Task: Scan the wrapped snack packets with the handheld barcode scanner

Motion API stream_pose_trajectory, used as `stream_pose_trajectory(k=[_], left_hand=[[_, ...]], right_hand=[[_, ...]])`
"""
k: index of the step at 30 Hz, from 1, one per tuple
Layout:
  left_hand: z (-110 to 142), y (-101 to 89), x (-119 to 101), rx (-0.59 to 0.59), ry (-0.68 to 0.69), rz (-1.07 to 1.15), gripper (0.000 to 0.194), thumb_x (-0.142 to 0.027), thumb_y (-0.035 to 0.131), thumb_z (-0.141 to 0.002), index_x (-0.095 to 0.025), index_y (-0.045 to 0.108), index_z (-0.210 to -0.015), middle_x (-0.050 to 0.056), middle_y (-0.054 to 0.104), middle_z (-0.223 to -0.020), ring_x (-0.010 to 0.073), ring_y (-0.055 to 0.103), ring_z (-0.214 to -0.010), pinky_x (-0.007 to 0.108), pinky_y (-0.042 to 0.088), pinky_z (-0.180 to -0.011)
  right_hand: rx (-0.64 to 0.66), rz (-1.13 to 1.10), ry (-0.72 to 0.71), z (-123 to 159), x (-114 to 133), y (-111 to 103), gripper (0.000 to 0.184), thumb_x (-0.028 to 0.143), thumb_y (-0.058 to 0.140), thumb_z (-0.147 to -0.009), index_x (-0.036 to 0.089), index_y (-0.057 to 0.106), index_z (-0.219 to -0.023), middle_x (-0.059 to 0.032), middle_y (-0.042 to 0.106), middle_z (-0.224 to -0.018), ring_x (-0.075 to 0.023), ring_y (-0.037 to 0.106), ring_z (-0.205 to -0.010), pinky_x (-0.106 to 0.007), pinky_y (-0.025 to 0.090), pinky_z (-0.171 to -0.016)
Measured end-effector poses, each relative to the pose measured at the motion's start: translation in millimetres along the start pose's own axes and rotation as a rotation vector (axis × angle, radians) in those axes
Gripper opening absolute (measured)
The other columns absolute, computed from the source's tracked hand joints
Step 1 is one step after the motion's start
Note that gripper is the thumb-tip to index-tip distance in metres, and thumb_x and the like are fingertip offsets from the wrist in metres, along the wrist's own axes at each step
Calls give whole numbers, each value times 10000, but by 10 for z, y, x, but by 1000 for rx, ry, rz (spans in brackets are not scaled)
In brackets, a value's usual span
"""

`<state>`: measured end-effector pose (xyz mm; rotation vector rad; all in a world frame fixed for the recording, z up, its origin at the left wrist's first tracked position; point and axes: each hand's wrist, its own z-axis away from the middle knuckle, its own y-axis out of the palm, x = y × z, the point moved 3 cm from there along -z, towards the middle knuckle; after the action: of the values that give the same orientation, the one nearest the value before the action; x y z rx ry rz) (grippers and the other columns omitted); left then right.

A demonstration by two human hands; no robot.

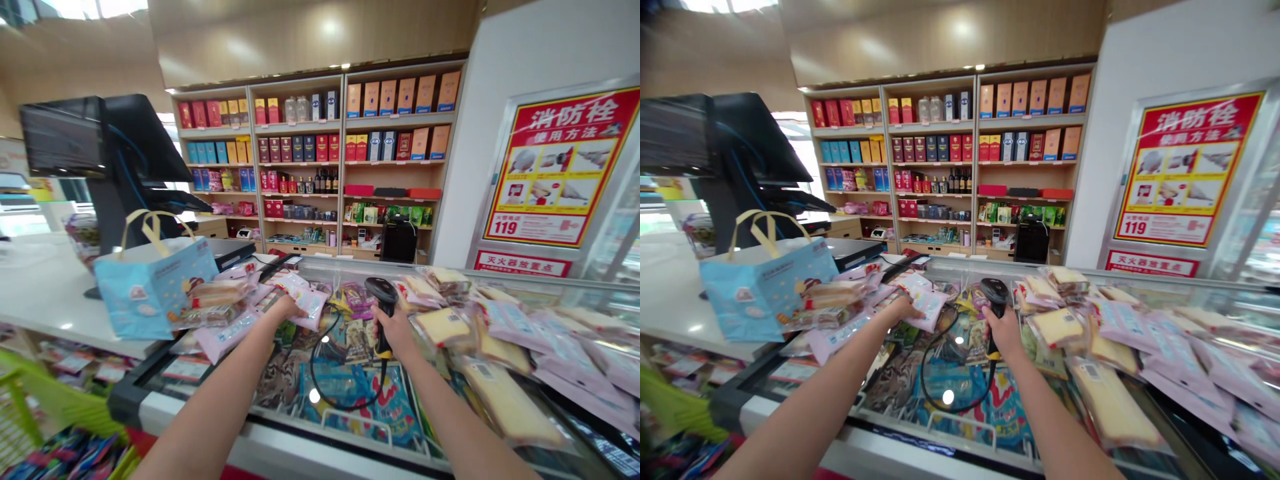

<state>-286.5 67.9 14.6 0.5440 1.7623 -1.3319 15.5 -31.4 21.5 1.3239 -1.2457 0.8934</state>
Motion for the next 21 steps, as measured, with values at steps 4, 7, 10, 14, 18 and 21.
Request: stream_pose_trajectory(k=[4,7,10,14,18,21], left_hand=[[187,140,-135,159,-160,247,283,-120,782,-538,-166,587,-738,124,717,-783,368,700,-869,473,541,-741],[262,298,-294,110,-104,533,296,-147,754,-633,-181,580,-871,73,723,-828,271,706,-768,409,566,-673],[288,534,-402,51,-3,801,335,-168,762,-646,-177,593,-935,69,728,-895,223,701,-775,356,573,-681],[291,859,-367,68,110,979,385,-220,790,-609,-159,630,-953,72,736,-915,203,698,-808,337,570,-753],[290,988,-233,71,139,986,415,-254,806,-566,-153,643,-934,69,737,-898,191,690,-782,340,561,-780],[309,980,-202,76,165,994,408,-255,793,-581,-156,646,-949,67,740,-907,187,687,-780,337,556,-791]], right_hand=[[10,22,-26,28,29,33,356,451,756,-628,211,531,-763,65,520,-460,-128,494,-362,-262,449,-374],[49,32,-17,38,23,74,343,449,745,-639,210,517,-734,63,519,-458,-127,496,-363,-263,452,-378],[90,22,6,50,11,106,358,452,751,-628,216,503,-730,70,509,-449,-123,487,-355,-258,446,-369],[164,22,48,82,6,136,366,451,747,-611,218,506,-757,78,522,-467,-116,489,-361,-250,453,-367],[256,81,130,146,-6,184,346,434,732,-605,210,527,-771,82,526,-474,-108,483,-361,-243,459,-367],[303,133,166,201,-14,224,312,430,717,-607,205,534,-721,75,524,-468,-104,482,-361,-239,459,-363]])
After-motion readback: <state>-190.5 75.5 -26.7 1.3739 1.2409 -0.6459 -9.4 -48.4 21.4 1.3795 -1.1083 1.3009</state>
